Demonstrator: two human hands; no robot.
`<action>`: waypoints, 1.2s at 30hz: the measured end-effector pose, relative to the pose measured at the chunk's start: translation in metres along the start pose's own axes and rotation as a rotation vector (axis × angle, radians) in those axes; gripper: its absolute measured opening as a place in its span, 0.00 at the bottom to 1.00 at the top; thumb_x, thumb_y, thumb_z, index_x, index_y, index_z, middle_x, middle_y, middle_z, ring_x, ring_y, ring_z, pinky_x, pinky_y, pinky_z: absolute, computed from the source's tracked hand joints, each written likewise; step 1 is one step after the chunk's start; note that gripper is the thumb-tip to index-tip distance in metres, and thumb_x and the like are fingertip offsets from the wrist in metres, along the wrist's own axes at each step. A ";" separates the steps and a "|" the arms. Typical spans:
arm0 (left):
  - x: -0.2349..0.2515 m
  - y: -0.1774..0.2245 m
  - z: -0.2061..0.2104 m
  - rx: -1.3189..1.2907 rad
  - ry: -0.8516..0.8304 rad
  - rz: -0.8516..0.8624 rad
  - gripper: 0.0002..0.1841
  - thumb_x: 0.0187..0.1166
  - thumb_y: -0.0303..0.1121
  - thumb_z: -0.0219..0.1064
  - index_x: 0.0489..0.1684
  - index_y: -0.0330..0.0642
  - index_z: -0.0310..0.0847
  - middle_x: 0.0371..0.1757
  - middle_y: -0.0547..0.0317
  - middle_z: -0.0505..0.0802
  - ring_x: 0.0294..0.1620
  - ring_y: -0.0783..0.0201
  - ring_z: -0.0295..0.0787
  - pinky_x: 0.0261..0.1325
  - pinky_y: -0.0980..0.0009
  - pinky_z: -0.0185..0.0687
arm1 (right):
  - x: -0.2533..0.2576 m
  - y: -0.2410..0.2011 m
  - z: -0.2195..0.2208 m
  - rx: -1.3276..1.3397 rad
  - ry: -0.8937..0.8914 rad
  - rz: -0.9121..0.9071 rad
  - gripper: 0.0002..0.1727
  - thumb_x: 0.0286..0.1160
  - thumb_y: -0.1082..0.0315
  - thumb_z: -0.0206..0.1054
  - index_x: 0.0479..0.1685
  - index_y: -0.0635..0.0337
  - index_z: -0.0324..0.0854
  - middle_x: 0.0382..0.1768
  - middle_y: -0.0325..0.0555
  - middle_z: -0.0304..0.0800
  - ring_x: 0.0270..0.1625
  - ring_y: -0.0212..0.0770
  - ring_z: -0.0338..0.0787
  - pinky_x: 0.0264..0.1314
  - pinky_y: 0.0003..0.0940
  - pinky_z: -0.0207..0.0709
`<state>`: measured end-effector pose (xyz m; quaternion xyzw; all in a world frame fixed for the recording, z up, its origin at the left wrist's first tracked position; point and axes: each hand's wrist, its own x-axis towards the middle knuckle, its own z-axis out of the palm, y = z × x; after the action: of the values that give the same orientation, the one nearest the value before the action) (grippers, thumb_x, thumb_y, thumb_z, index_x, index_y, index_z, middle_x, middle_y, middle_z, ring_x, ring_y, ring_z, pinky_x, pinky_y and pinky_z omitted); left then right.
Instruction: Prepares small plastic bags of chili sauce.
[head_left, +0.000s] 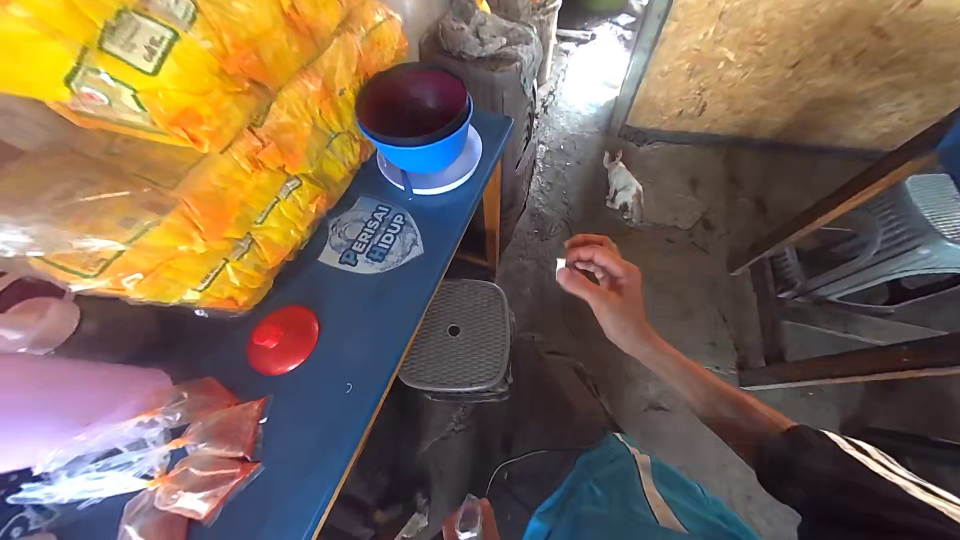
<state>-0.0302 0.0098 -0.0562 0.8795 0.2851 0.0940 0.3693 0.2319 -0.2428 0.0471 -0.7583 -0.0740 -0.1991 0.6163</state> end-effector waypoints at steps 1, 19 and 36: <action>0.000 0.004 0.000 0.000 -0.021 -0.032 0.20 0.72 0.29 0.76 0.55 0.21 0.83 0.44 0.35 0.94 0.46 0.50 0.95 0.56 0.52 0.89 | 0.003 0.045 -0.002 -0.073 -0.018 0.187 0.14 0.70 0.58 0.76 0.48 0.58 0.91 0.68 0.49 0.83 0.71 0.46 0.80 0.68 0.43 0.79; 0.016 0.028 -0.023 -0.146 0.149 0.058 0.18 0.67 0.27 0.77 0.50 0.22 0.85 0.43 0.40 0.94 0.45 0.68 0.94 0.54 0.72 0.89 | -0.126 0.066 0.045 -0.054 -0.661 0.532 0.17 0.80 0.64 0.65 0.60 0.66 0.87 0.59 0.55 0.90 0.58 0.43 0.91 0.63 0.39 0.85; 0.014 0.012 -0.059 -0.135 0.246 0.171 0.21 0.65 0.29 0.75 0.50 0.20 0.83 0.41 0.42 0.94 0.42 0.67 0.94 0.52 0.70 0.89 | -0.162 -0.056 0.137 0.131 -1.103 -0.449 0.19 0.70 0.58 0.74 0.60 0.51 0.90 0.69 0.52 0.84 0.74 0.56 0.78 0.78 0.47 0.71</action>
<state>-0.0356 0.0461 -0.0067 0.8556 0.2453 0.2509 0.3806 0.0934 -0.0760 0.0123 -0.6762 -0.5535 0.1037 0.4751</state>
